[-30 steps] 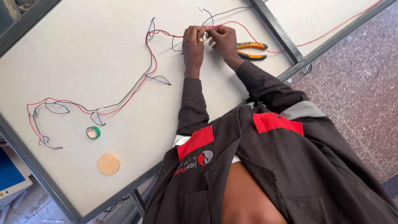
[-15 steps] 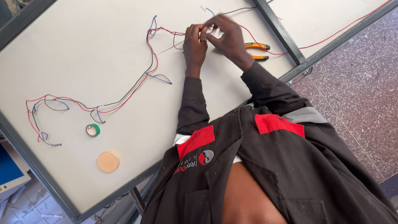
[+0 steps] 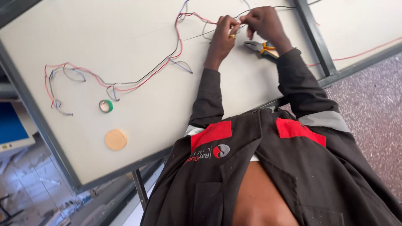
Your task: Stripping and connecting electrical wires on a sign panel using pliers
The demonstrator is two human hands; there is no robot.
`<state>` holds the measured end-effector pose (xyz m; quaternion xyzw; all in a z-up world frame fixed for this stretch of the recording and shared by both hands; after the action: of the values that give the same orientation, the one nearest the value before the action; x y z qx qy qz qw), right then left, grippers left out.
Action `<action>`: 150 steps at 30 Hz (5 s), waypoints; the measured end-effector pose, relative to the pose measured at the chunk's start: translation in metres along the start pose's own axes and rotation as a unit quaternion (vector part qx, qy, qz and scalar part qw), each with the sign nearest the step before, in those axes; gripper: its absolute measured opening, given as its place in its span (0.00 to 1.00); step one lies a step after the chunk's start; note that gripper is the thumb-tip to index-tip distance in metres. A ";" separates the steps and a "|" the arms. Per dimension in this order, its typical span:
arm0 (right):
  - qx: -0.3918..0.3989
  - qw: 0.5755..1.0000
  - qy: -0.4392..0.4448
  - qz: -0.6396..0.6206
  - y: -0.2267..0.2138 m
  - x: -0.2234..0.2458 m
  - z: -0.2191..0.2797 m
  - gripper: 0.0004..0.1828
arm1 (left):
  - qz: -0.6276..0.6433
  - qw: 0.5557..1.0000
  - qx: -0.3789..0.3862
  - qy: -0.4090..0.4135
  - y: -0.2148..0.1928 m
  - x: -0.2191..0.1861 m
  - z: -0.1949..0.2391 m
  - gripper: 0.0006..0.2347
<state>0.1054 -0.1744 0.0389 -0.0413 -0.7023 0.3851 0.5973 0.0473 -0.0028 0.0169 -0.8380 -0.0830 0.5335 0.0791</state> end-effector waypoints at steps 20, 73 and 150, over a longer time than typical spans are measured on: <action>-0.245 0.930 -0.210 0.176 0.006 0.013 0.034 0.03 | -0.052 0.998 -0.033 0.004 0.016 -0.008 -0.003 0.04; -0.096 0.985 0.096 -0.110 0.003 -0.030 0.002 0.04 | -0.084 0.994 -0.045 0.056 0.002 0.014 -0.003 0.03; -0.236 0.930 -0.213 0.184 -0.046 0.028 0.028 0.06 | -0.183 0.982 -0.043 -0.012 0.018 0.048 -0.003 0.06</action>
<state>0.0913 -0.2056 0.0886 -0.2262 -0.8639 0.3109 0.3252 0.0707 -0.0098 -0.0285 -0.8047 -0.2588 0.5161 0.1385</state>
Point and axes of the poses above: each hand's wrist, its own z-axis away from the middle knuckle, its own y-axis out of the palm, x = y × z, the point moved 5 cm from there along -z, towards the middle knuckle, and after that the axes turned 8 degrees about z, right-handed, at the moved point
